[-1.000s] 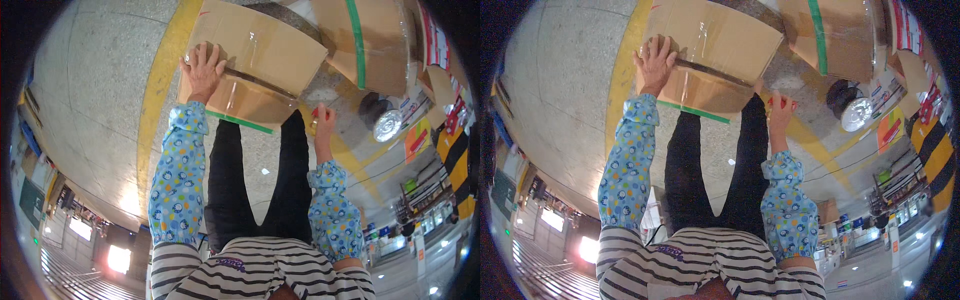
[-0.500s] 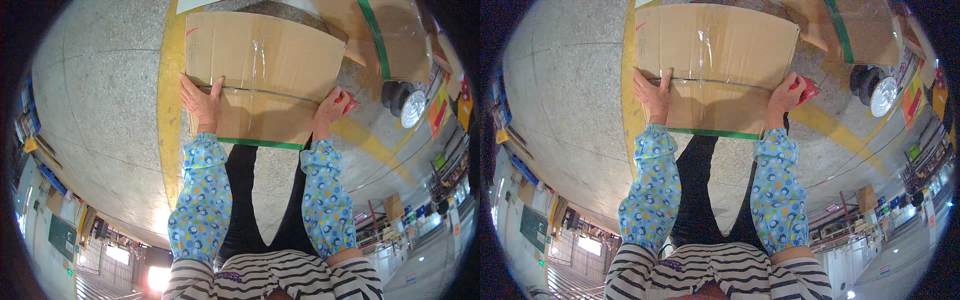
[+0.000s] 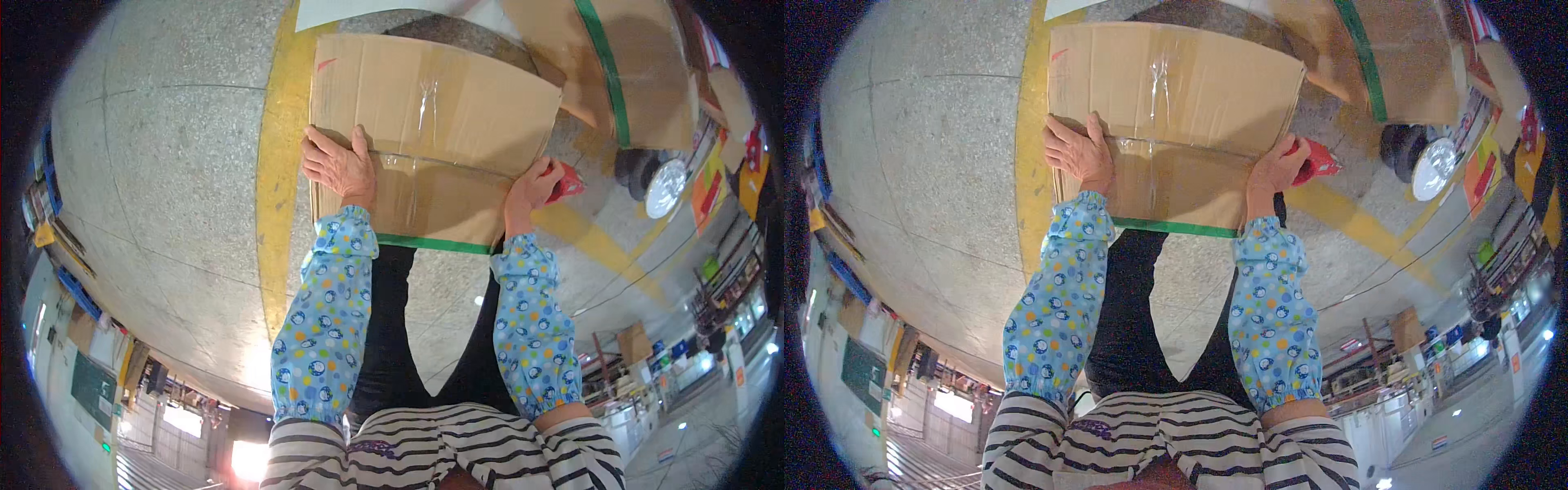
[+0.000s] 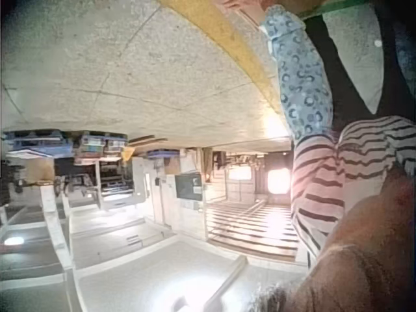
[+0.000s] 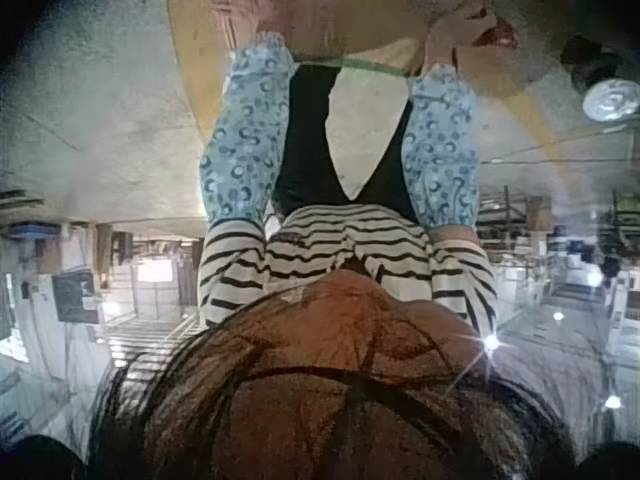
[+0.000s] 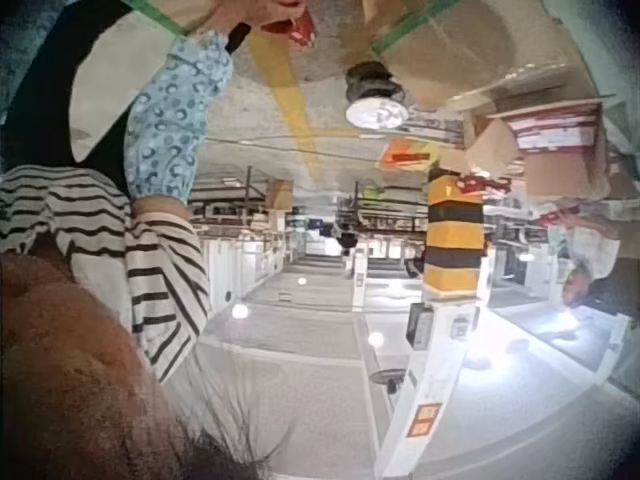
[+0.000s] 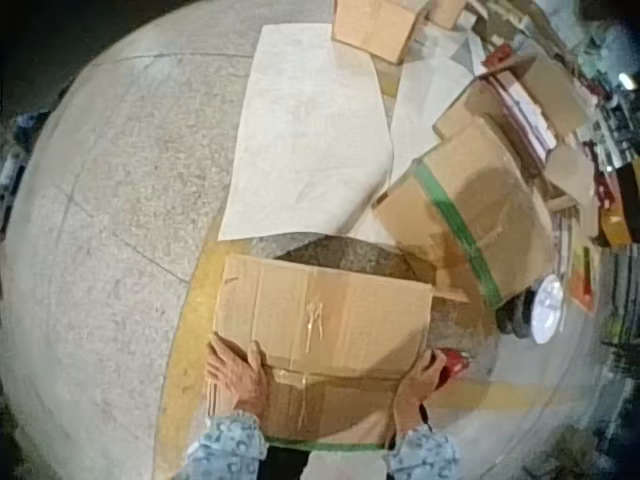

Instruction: The person packs red packaged items into cardboard boxes and seals the boxes with packing tape using a tape dispenser.

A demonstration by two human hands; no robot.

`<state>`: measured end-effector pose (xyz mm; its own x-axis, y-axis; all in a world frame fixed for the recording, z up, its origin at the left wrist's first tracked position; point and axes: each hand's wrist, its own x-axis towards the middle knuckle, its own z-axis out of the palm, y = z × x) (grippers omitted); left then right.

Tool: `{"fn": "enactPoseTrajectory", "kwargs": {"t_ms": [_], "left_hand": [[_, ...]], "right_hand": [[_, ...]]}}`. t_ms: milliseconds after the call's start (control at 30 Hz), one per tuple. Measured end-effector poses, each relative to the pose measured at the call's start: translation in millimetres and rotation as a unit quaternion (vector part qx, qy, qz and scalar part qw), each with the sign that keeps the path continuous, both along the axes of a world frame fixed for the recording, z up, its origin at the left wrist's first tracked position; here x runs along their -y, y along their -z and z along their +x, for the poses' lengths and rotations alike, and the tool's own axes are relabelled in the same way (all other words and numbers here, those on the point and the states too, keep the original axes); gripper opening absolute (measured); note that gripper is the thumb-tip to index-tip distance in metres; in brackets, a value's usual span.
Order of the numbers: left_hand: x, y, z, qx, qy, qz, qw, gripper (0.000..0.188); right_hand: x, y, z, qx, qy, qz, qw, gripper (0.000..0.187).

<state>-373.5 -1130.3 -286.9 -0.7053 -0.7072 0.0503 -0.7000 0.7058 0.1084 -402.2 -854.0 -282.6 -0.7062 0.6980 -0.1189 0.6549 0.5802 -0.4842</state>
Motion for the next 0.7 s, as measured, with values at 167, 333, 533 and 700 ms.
{"fn": "enactPoseTrajectory", "kwargs": {"t_ms": [167,333,533,700], "left_hand": [[15.6,11.5,12.8,0.005,0.005,0.022,1.0,0.089],[15.7,18.5,10.5,-0.002,-0.006,0.027,1.0,0.088],[33.5,14.0,19.6,-0.034,-0.001,0.078,0.996,0.084],[43.3,6.1,21.3,-0.086,-0.008,0.212,0.973,0.074]], "right_hand": [[-6.7,-15.6,-3.0,0.059,-0.089,-0.047,0.993,0.038],[-20.4,-17.3,-8.7,0.054,-0.093,-0.084,0.991,0.037],[-18.5,-34.9,1.4,0.101,-0.15,-0.159,0.971,0.032],[-63.9,19.2,4.5,0.098,-0.193,-0.223,0.951,0.028]]}}
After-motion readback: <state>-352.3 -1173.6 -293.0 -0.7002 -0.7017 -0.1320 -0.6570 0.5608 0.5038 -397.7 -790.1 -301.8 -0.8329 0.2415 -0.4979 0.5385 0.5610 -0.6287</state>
